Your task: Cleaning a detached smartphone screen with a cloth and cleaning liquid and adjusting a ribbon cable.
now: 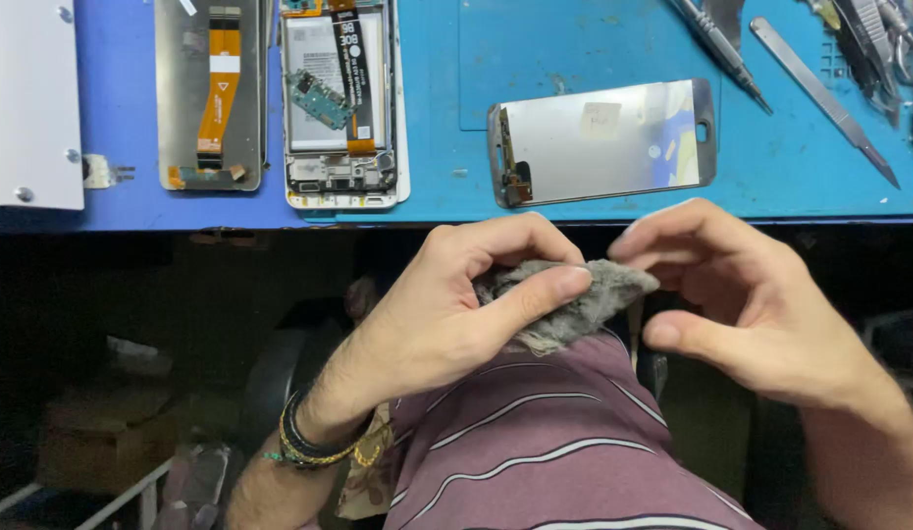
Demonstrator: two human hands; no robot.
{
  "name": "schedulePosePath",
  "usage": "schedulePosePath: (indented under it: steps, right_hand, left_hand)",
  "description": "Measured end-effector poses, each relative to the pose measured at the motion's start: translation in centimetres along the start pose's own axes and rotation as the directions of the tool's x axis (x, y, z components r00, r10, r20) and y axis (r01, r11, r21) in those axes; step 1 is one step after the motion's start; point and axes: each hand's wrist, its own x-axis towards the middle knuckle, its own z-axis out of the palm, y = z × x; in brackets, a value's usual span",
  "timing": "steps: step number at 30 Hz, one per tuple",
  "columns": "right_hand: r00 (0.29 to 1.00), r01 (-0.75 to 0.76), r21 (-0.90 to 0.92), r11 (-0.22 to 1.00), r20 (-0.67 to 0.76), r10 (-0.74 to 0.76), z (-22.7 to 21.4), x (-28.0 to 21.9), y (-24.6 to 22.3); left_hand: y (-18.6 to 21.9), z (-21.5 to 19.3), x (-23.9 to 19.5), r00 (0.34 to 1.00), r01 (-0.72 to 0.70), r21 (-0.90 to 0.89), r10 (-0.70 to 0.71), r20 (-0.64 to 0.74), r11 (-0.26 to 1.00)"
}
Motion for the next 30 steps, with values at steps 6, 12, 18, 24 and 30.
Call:
schedulePosePath:
  steps: [6,12,18,24,30]
  right_hand:
    - [0.992,0.113,0.006,0.994,-0.052,-0.112,1.1,-0.1,0.8]
    - [0.848,0.487,-0.095,0.868,-0.188,-0.496,1.5,-0.4,1.6]
    - [0.815,0.561,0.405,0.722,-0.424,-0.395,3.3,-0.4,3.9]
    - [0.745,0.553,0.015,0.833,-0.457,-0.486,3.9,-0.7,5.1]
    - [0.562,0.23,-0.718,0.657,-0.453,-0.692,-0.6,-1.6,4.1]
  left_hand:
    - [0.3,0.8,1.5,0.999,-0.021,-0.02,0.022,0.031,1.0]
    - [-1.5,3.6,1.4,0.98,-0.016,-0.062,0.004,-0.198,0.998]
    - [-5.9,8.1,0.7,0.864,-0.371,0.116,0.388,-0.322,0.921]
    - [-5.1,8.5,3.5,0.832,-0.42,0.393,0.52,-0.194,0.818]
    - [-4.3,7.8,4.4,0.82,-0.495,0.474,0.572,-0.024,0.729]
